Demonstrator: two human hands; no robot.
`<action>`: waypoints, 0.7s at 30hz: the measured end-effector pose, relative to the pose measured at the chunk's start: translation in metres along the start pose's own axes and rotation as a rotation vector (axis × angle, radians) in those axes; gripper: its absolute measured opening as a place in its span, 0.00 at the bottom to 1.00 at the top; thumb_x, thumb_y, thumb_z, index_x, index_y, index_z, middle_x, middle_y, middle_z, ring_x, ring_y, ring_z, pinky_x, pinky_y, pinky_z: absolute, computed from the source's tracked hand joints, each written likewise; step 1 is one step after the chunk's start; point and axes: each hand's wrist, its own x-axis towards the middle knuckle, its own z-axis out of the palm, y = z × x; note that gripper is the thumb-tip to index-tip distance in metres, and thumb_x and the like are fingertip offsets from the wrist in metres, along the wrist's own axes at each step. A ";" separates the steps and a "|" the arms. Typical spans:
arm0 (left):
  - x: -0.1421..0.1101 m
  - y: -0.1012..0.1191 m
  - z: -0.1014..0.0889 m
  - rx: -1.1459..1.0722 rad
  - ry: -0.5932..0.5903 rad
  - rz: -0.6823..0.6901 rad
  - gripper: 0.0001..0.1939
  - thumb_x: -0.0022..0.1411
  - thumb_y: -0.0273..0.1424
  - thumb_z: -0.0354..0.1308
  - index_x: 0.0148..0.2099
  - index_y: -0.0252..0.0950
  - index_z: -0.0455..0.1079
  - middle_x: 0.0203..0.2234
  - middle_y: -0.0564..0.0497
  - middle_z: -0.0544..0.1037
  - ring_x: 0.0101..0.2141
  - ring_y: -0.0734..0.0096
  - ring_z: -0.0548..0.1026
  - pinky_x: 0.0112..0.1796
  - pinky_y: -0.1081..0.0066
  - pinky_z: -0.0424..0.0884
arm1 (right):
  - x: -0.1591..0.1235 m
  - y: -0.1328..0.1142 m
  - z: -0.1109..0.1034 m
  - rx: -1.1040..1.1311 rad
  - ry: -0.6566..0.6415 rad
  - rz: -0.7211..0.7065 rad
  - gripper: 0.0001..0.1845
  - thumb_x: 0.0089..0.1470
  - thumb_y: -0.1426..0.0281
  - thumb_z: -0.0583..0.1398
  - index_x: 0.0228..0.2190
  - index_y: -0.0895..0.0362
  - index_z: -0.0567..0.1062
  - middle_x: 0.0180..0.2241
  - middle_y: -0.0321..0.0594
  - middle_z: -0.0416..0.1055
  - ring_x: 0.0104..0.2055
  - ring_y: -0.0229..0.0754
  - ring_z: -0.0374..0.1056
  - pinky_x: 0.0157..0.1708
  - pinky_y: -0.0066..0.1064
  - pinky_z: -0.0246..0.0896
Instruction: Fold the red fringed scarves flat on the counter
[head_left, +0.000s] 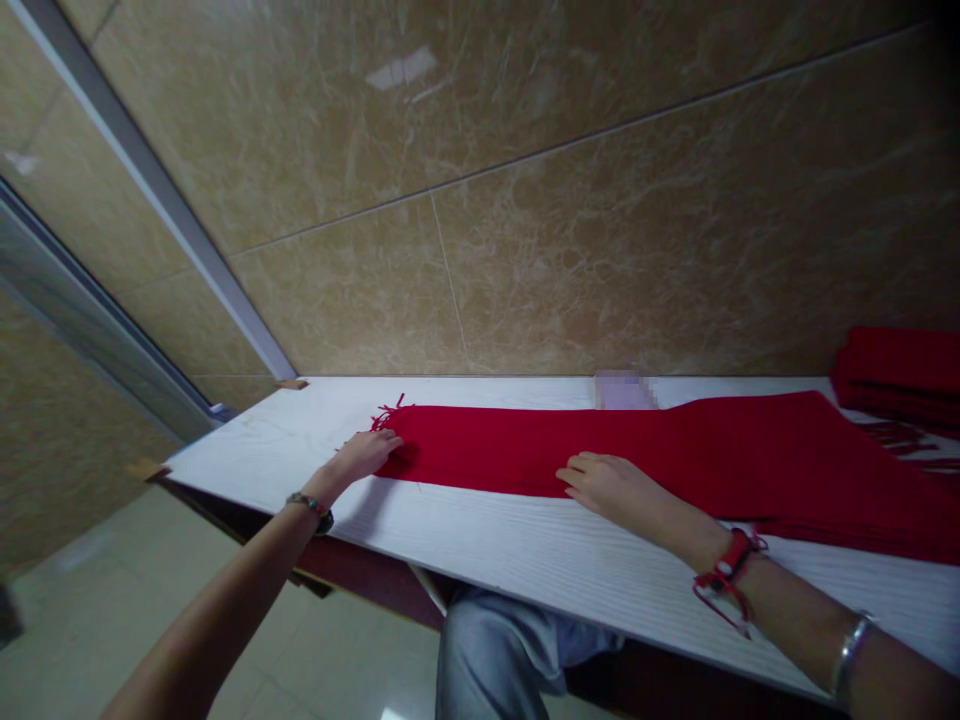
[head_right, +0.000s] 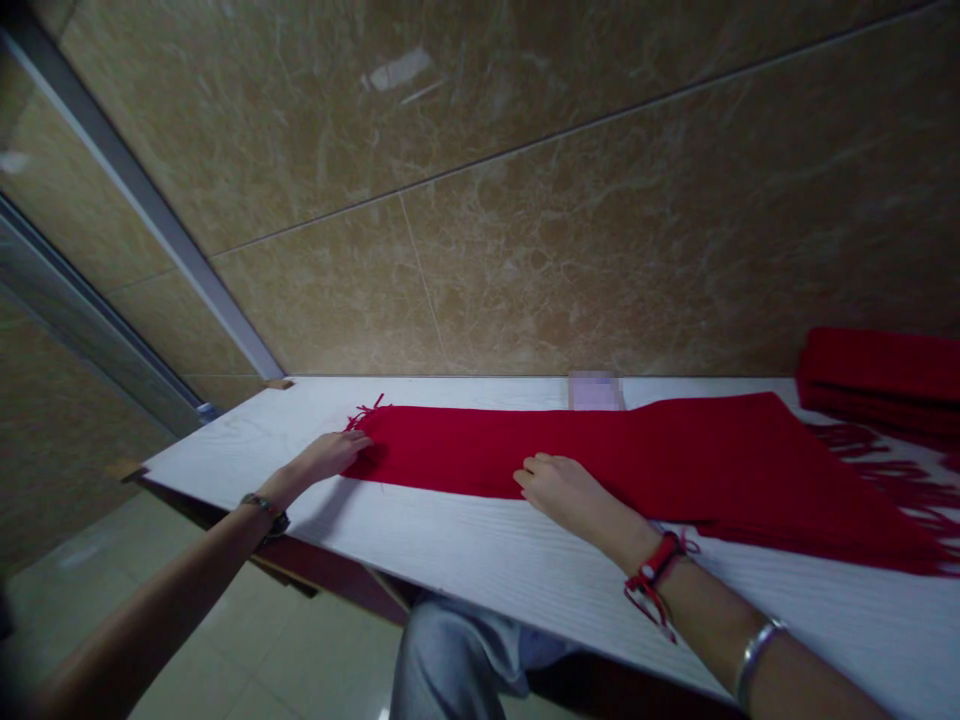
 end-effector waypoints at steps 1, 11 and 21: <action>0.001 -0.001 0.001 0.002 0.011 -0.012 0.17 0.53 0.19 0.49 0.43 0.36 0.70 0.39 0.45 0.74 0.37 0.66 0.74 0.38 0.72 0.69 | -0.001 0.000 -0.002 -0.015 -0.005 -0.014 0.09 0.51 0.77 0.56 0.35 0.58 0.74 0.34 0.44 0.73 0.36 0.42 0.68 0.35 0.31 0.62; -0.008 -0.004 0.007 0.021 0.051 -0.098 0.13 0.56 0.21 0.48 0.40 0.35 0.70 0.39 0.44 0.73 0.38 0.65 0.72 0.41 0.69 0.67 | -0.003 -0.004 -0.012 -0.087 -0.025 -0.047 0.18 0.50 0.83 0.53 0.42 0.58 0.70 0.38 0.46 0.72 0.36 0.42 0.69 0.35 0.32 0.62; -0.017 -0.010 0.000 0.038 0.128 -0.096 0.14 0.57 0.21 0.46 0.40 0.36 0.70 0.37 0.44 0.74 0.37 0.65 0.72 0.42 0.67 0.66 | 0.002 -0.001 -0.016 -0.112 0.023 0.023 0.12 0.51 0.82 0.53 0.34 0.59 0.73 0.33 0.44 0.72 0.35 0.42 0.67 0.35 0.32 0.58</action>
